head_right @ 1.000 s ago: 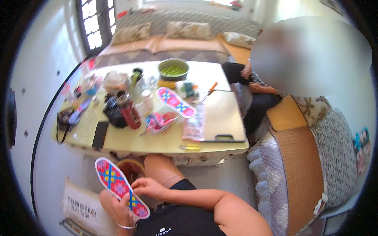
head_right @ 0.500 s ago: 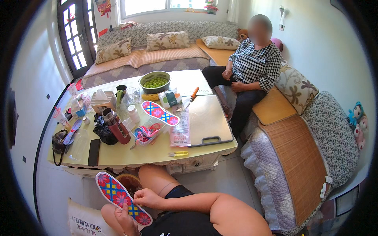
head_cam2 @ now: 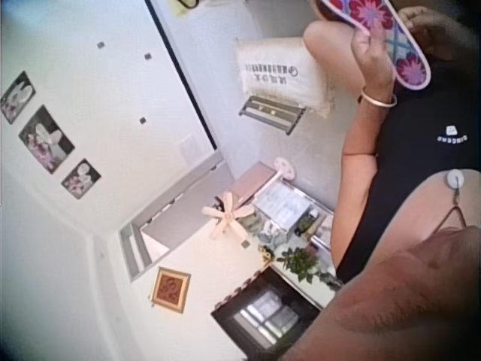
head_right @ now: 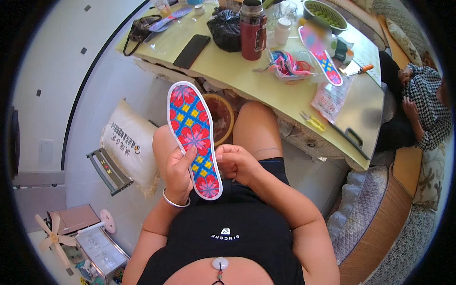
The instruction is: The person sews around the edge of a decorative patterned shoe insole by hand with a needle and thread.
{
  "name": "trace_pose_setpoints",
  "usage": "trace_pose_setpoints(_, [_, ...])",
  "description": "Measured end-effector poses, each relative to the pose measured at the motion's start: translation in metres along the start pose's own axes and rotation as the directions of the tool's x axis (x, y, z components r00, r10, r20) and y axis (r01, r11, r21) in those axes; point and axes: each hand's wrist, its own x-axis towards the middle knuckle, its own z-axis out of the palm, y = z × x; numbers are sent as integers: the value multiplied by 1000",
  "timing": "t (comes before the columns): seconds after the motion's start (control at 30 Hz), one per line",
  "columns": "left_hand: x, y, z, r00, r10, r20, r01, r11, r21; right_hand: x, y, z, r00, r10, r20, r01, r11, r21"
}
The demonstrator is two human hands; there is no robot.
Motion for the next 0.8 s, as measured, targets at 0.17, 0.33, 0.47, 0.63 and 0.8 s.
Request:
trace_pose_setpoints(0.17, [0, -5, -1, 1000, -19, 11, 20, 1000, -21, 5, 1, -6, 999, -47, -15, 48, 998, 50])
trace_pose_setpoints(0.33, [1, -8, -1, 998, -54, 10, 54, 998, -19, 5, 1, 1, 978, -167, -126, 155, 983, -102])
trace_pose_setpoints(0.47, [0, -6, 0, 997, -70, 7, 71, 997, -9, 4, 0, 4, 963, -244, -119, 214, 952, -218])
trace_pose_setpoints(0.63, [1, -7, -4, 997, -75, -2, 75, 995, -59, 4, 3, 2, 961, -254, -106, 228, 951, -209])
trace_pose_setpoints(0.8, [3, -7, -3, 999, -36, -21, 35, 999, -39, 1, 5, 7, 963, -226, -146, 208, 970, -128])
